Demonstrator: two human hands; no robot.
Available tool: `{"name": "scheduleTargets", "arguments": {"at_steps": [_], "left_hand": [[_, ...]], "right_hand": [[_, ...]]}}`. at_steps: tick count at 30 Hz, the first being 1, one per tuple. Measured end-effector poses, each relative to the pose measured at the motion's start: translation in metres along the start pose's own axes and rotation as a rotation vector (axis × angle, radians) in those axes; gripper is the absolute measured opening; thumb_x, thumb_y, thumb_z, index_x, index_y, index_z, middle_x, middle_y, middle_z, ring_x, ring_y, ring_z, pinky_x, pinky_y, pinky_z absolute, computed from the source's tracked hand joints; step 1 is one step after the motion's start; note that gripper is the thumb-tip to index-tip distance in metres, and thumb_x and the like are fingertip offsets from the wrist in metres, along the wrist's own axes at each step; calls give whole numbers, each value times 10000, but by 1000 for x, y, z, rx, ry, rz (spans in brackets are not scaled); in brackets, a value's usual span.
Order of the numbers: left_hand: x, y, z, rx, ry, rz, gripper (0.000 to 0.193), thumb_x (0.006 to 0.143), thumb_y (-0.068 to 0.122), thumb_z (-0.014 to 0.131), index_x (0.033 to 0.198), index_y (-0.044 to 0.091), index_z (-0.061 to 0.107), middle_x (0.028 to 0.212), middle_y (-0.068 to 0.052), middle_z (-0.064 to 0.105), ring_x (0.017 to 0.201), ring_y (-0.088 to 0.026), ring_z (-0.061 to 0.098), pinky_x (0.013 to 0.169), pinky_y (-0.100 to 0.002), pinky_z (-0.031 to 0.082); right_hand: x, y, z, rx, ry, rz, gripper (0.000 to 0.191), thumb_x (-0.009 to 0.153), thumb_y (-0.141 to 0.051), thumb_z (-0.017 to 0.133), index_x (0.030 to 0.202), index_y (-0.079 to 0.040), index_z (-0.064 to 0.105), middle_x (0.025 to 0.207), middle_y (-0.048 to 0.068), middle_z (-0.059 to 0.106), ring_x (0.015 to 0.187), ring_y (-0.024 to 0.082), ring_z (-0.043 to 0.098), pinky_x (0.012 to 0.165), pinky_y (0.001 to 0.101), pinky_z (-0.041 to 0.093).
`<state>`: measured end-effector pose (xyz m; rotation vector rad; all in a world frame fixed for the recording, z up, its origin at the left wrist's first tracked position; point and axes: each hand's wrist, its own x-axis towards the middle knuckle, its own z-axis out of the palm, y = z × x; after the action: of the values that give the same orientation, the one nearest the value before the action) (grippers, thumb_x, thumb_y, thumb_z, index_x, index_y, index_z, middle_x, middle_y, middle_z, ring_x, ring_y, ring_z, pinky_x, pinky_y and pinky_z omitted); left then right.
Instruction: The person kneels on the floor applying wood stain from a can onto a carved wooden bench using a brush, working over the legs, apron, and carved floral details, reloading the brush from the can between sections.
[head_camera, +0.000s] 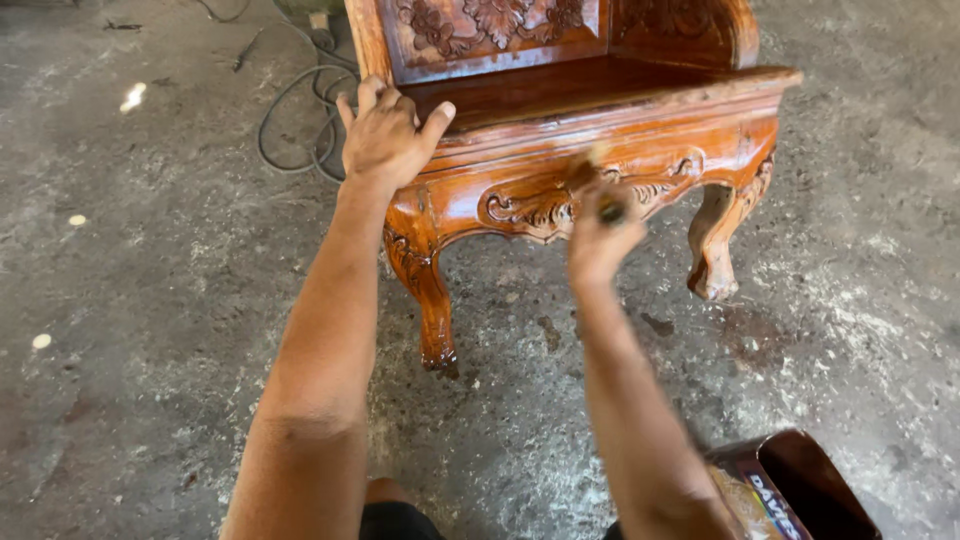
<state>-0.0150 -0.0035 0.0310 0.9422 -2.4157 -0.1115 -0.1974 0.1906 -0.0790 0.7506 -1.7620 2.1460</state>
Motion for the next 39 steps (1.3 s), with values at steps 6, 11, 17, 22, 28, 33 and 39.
{"name": "scheduleTargets", "arguments": {"at_steps": [6, 11, 17, 22, 28, 33, 39], "left_hand": [[1, -2, -2, 12, -45, 5, 784, 1005, 668, 379, 1004, -41, 715, 1315, -163, 605, 1434, -307, 259, 1171, -707, 98], [0, -5, 0, 24, -39, -7, 806, 997, 685, 379, 1056, -50, 703, 1331, -155, 595, 1437, -295, 253, 1165, -723, 95], [0, -8, 4, 38, -24, 31, 813, 1000, 675, 384, 1081, -70, 699, 1331, -182, 584, 1426, -330, 248, 1152, -713, 107], [0, -10, 5, 57, 29, 53, 814, 998, 674, 402, 1109, -77, 696, 1291, -180, 605, 1390, -334, 283, 1117, -719, 135], [-3, -8, 2, 64, 20, 50, 795, 1023, 656, 390, 1079, -69, 712, 1267, -168, 631, 1389, -315, 313, 1137, -692, 143], [-2, -7, 1, 68, 27, 61, 812, 1024, 665, 377, 1056, -72, 718, 1210, -178, 647, 1357, -316, 318, 1106, -690, 121], [-2, -8, 3, 81, 29, 63, 813, 1023, 667, 374, 1053, -70, 715, 1209, -171, 652, 1349, -309, 327, 1113, -685, 124]], "right_hand": [[-39, -15, 19, 302, -41, 126, 150, 848, 81, 667, 880, -48, 736, 923, 43, 726, 859, 160, 656, 780, 269, 532], [-29, -9, 25, 326, 94, 150, 107, 930, 42, 713, 876, -48, 693, 909, 34, 691, 851, 144, 614, 758, 272, 513], [-5, -17, -8, -60, -267, -162, 140, 917, 17, 707, 1007, -75, 761, 1032, 89, 762, 930, 176, 701, 832, 290, 572], [24, -33, -42, -272, -827, -850, 321, 722, 96, 684, 983, -87, 716, 1125, 105, 761, 1080, 264, 725, 938, 360, 607], [73, -86, -49, -594, -1151, -932, 374, 744, 96, 711, 1070, -86, 732, 1327, 30, 726, 1196, 198, 696, 1075, 356, 560], [51, -84, -29, -833, -1297, -1171, 462, 601, 1, 807, 1051, -84, 747, 1313, 108, 668, 1267, 272, 607, 1127, 370, 484], [79, -76, -54, -880, -1216, -964, 511, 556, -8, 823, 1054, -85, 743, 1344, 79, 675, 1217, 278, 632, 1036, 389, 546]]}}
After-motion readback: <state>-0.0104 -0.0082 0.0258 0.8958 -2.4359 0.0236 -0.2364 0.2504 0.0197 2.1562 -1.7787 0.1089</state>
